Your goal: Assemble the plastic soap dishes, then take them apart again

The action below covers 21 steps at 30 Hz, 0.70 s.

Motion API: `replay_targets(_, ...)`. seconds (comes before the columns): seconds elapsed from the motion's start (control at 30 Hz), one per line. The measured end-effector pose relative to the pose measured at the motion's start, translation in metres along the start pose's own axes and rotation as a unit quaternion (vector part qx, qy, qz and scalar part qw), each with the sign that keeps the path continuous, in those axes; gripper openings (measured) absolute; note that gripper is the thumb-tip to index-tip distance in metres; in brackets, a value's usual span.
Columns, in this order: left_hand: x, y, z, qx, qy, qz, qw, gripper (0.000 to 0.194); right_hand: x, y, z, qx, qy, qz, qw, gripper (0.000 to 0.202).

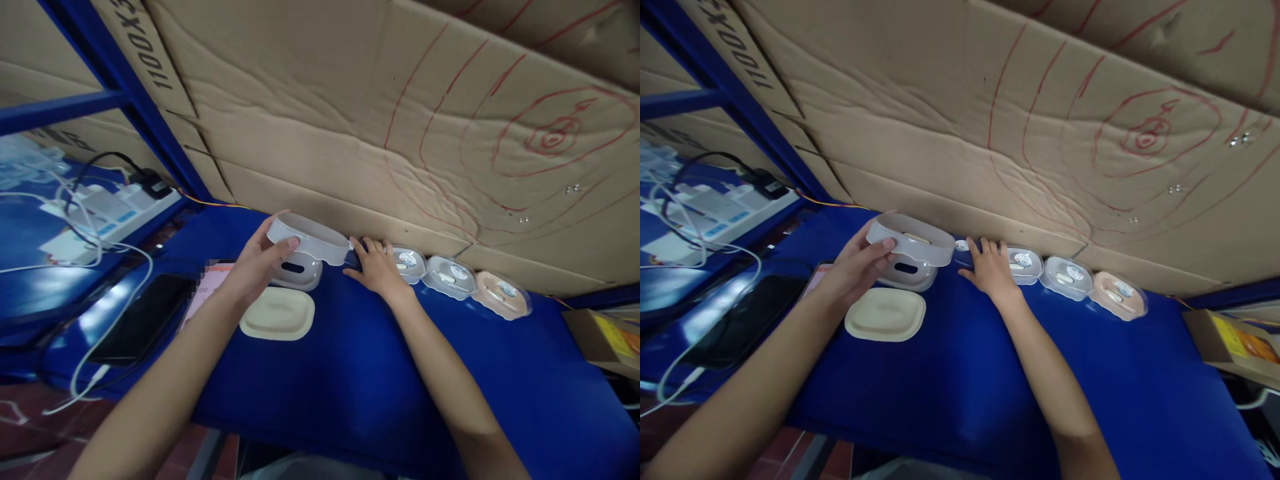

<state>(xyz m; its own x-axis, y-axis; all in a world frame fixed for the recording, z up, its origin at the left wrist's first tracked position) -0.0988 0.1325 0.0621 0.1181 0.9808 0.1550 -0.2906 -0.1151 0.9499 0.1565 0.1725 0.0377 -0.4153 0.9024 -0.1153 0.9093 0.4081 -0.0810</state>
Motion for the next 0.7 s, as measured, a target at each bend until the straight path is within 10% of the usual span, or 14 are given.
replay_targets(0.4,-0.004,-0.015,0.018,0.065,-0.055,-0.058,0.995,0.084,-0.018,0.004,-0.056,0.235,0.069,-0.115,0.963,0.058)
replay_targets(0.7,-0.009,-0.024,0.03,0.061,-0.135,-0.044,0.988,0.094,-0.04,-0.042,-0.064,0.301,-0.04,-0.183,0.935,0.086)
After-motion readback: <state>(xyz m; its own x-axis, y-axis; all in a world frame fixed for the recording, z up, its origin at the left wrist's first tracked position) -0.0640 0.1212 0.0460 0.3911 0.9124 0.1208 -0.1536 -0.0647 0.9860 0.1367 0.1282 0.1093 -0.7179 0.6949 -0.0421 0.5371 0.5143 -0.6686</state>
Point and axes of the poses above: each hand's wrist, its own x-axis towards the middle knuckle, its own z-axis out of the palm, y = z × x, the point moved 4 cm from there along x, towards the middle knuckle, and after that the axes turned 9 degrees about -y, right-handed, at the moved point
